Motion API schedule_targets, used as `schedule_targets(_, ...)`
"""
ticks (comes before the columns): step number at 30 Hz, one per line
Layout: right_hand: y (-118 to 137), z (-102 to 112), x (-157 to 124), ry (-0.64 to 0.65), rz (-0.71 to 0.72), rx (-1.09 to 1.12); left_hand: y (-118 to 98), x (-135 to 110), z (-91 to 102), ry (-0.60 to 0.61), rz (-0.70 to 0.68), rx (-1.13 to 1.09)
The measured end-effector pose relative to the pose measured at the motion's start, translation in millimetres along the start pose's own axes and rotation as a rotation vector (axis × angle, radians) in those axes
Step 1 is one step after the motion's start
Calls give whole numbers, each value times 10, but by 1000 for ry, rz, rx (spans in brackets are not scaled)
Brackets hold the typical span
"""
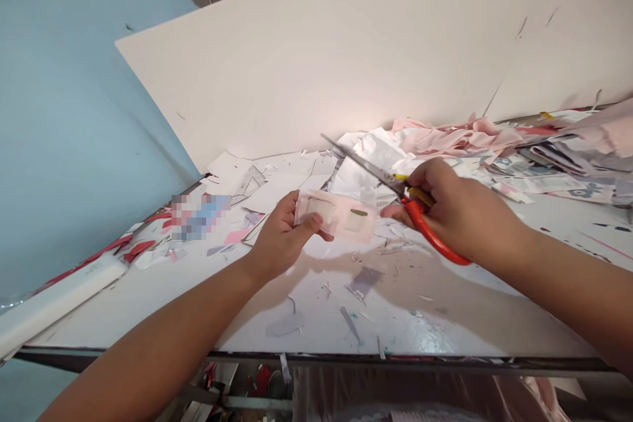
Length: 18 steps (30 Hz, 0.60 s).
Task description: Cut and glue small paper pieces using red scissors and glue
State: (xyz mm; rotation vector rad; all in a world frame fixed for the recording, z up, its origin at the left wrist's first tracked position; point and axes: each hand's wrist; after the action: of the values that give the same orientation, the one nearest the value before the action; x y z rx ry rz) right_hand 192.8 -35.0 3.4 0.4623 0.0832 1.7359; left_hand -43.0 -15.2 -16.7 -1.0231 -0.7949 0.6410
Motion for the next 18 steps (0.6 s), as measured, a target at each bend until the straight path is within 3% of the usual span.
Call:
schedule_targets(4,-113,133,60,-177,-71,142,28,7,11,12,-6,-45)
schedule_targets(6,-204,175,111,-194,-113,183,58,10,24,-8,8,-62)
schedule_targets(10,-371,171,204,-55,-232,104,106,23,47,-142,52,-45)
schedule_targets(15,-467,13,198,191,-174,-99,58,24,27,-159,57,-44)
schedule_targets(18,-531,-104,197,119,-38,-62,30,17,22,-165,39,-27)
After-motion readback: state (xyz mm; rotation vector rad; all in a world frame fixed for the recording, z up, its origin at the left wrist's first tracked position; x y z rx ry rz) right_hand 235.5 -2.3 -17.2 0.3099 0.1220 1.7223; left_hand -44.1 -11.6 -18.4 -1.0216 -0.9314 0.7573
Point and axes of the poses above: each hand's wrist, its own x-axis towards the middle knuckle, its own z-axis out of the back of the hand, y = z × x, and after that the axes turned 15 degrees about y, right-handed
